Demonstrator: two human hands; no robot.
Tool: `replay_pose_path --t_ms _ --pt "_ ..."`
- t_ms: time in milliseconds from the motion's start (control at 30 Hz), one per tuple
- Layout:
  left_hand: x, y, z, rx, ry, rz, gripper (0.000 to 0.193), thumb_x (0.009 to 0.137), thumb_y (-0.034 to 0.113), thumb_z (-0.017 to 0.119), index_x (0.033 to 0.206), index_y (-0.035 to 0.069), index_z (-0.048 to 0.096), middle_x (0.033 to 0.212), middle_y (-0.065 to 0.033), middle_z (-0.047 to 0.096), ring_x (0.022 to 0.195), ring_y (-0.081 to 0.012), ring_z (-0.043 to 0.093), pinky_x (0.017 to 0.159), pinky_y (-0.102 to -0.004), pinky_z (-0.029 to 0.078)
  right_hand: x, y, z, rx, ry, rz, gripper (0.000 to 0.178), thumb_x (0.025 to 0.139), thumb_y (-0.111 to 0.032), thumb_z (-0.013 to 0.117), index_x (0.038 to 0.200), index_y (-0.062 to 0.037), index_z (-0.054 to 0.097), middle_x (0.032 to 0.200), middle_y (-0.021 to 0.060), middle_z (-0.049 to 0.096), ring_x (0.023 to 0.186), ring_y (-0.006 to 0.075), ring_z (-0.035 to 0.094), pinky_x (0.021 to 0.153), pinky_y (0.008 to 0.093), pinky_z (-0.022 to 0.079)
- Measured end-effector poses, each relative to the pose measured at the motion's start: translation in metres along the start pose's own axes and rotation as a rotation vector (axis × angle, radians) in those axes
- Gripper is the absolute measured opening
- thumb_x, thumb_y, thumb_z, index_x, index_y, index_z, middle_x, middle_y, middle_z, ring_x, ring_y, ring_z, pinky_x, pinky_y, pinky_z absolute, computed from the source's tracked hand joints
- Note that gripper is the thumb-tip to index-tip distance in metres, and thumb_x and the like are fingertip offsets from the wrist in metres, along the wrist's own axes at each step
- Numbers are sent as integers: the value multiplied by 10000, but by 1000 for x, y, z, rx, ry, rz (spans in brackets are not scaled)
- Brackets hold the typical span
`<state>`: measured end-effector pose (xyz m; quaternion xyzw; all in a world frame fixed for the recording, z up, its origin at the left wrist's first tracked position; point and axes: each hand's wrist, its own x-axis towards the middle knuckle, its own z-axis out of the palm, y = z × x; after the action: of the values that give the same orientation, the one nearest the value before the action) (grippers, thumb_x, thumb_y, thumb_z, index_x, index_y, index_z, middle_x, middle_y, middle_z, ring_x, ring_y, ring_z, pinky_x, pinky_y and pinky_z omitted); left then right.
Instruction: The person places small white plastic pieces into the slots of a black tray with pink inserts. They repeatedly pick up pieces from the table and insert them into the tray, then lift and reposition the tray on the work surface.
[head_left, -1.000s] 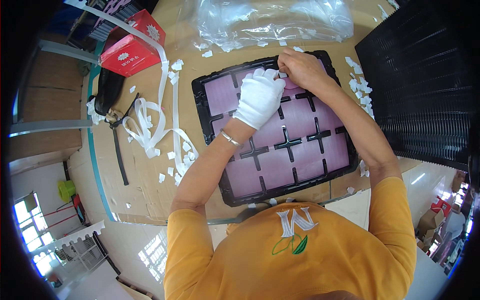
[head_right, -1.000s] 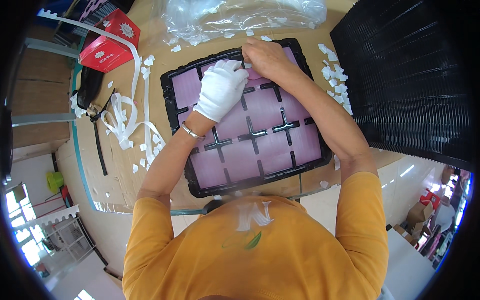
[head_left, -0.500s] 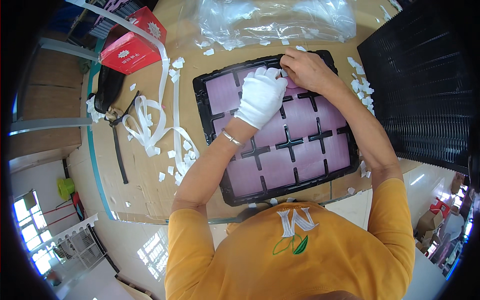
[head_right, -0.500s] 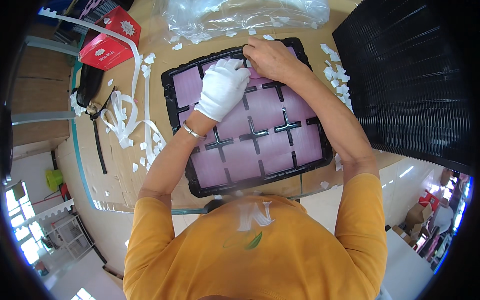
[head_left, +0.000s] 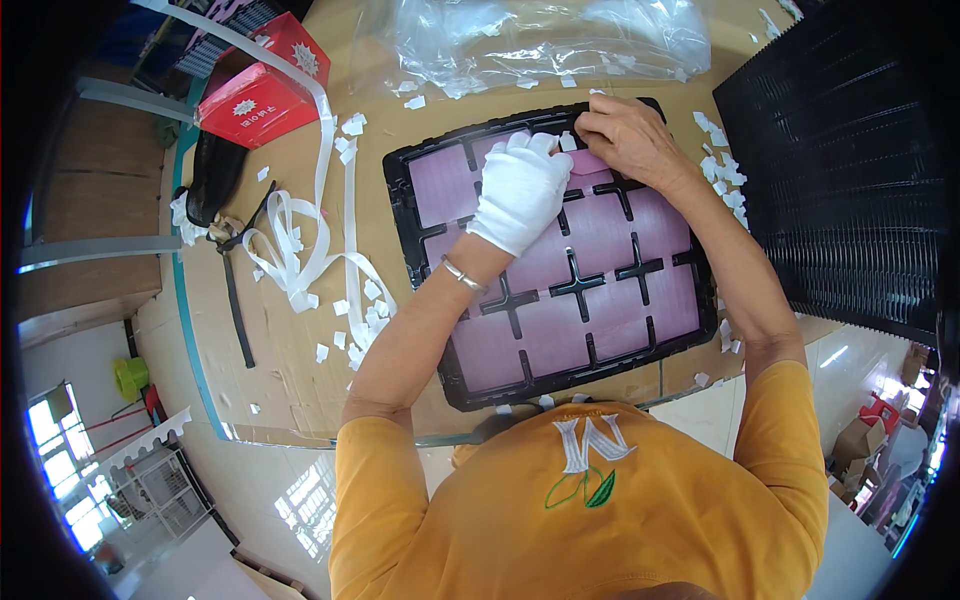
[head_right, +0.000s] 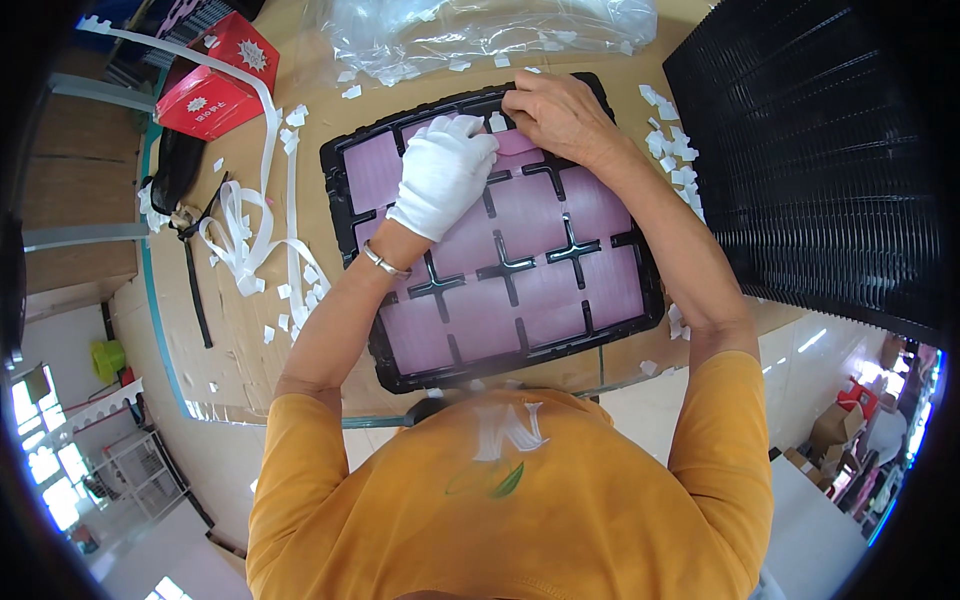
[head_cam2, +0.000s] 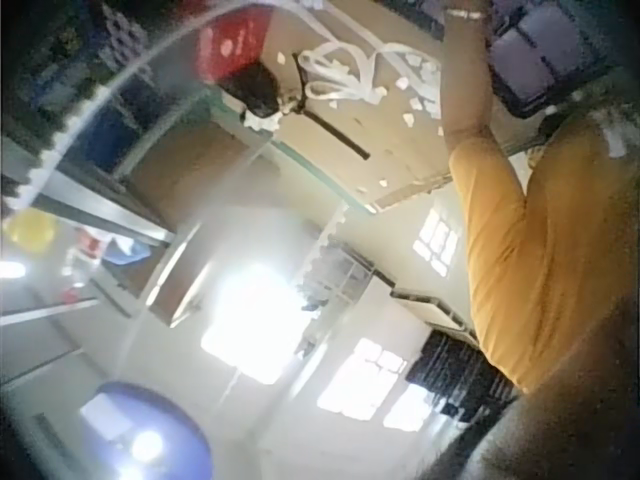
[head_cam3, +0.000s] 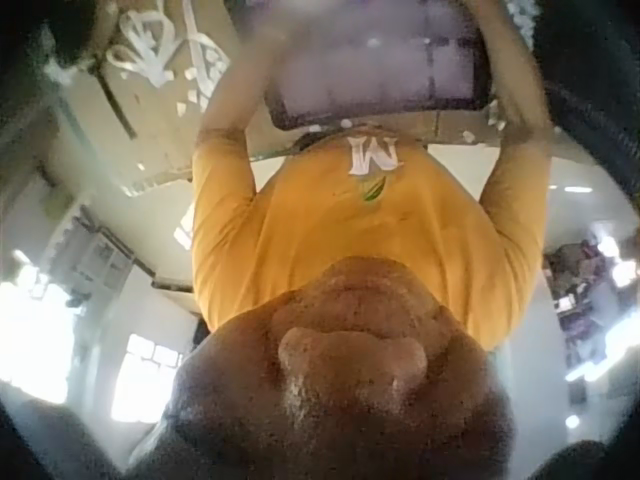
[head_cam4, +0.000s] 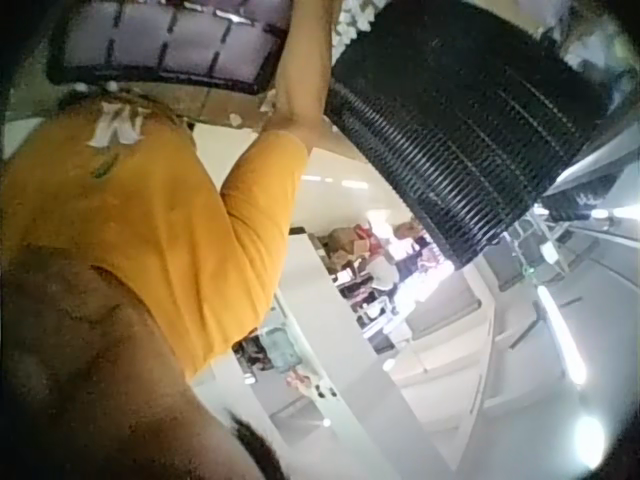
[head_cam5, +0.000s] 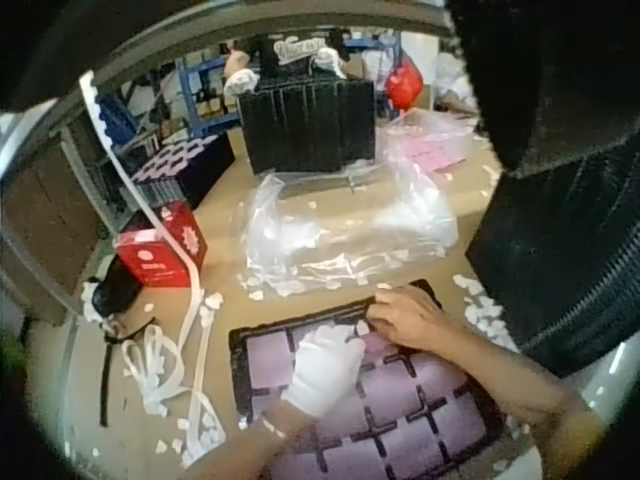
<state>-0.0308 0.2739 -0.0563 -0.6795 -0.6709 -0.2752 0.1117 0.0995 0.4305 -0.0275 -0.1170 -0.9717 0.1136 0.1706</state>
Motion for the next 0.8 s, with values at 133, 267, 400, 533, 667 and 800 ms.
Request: replay_pose_path --t_ms 133,267,400,533,667,800 --pt "2 1 -2 3 -7 6 84 713 135 710 787 104 685 875 -63 632 800 -275 617 655 -398 505 -1 3 6 93 34 41 81 834 -111 652 886 -50 640 886 95 592 831 318 607 721 419 490" --pt "2 1 -2 7 -7 5 85 715 134 709 793 105 689 874 -63 631 797 -276 615 657 -398 504 9 -3 11 126 29 -24 78 847 -103 650 893 -51 616 886 94 573 821 319 593 715 417 473" --pt "2 1 -3 2 -5 3 85 718 132 708 797 104 691 876 -63 631 800 -278 613 667 -401 503 14 -2 13 36 -47 -83 71 832 -73 642 876 -61 588 866 88 546 825 303 575 712 401 435" --pt "1 1 -3 -24 2 0 87 717 134 711 796 104 690 881 -64 634 809 -279 614 675 -404 502 3 2 12 1 -44 -98 81 818 -66 638 871 -64 576 857 82 538 845 291 565 718 385 409" --pt "1 2 -2 -14 -9 -3 89 715 137 713 795 106 690 883 -63 634 811 -279 614 675 -403 501 -4 2 8 30 19 -64 80 817 -64 639 875 -68 584 862 77 545 845 284 568 715 381 406" --pt "2 2 -1 -9 -1 -2 87 719 141 710 797 107 691 882 -63 633 808 -278 615 671 -403 502 4 -2 13 74 110 -101 79 806 -51 633 868 -77 592 865 60 549 856 264 578 742 393 410"
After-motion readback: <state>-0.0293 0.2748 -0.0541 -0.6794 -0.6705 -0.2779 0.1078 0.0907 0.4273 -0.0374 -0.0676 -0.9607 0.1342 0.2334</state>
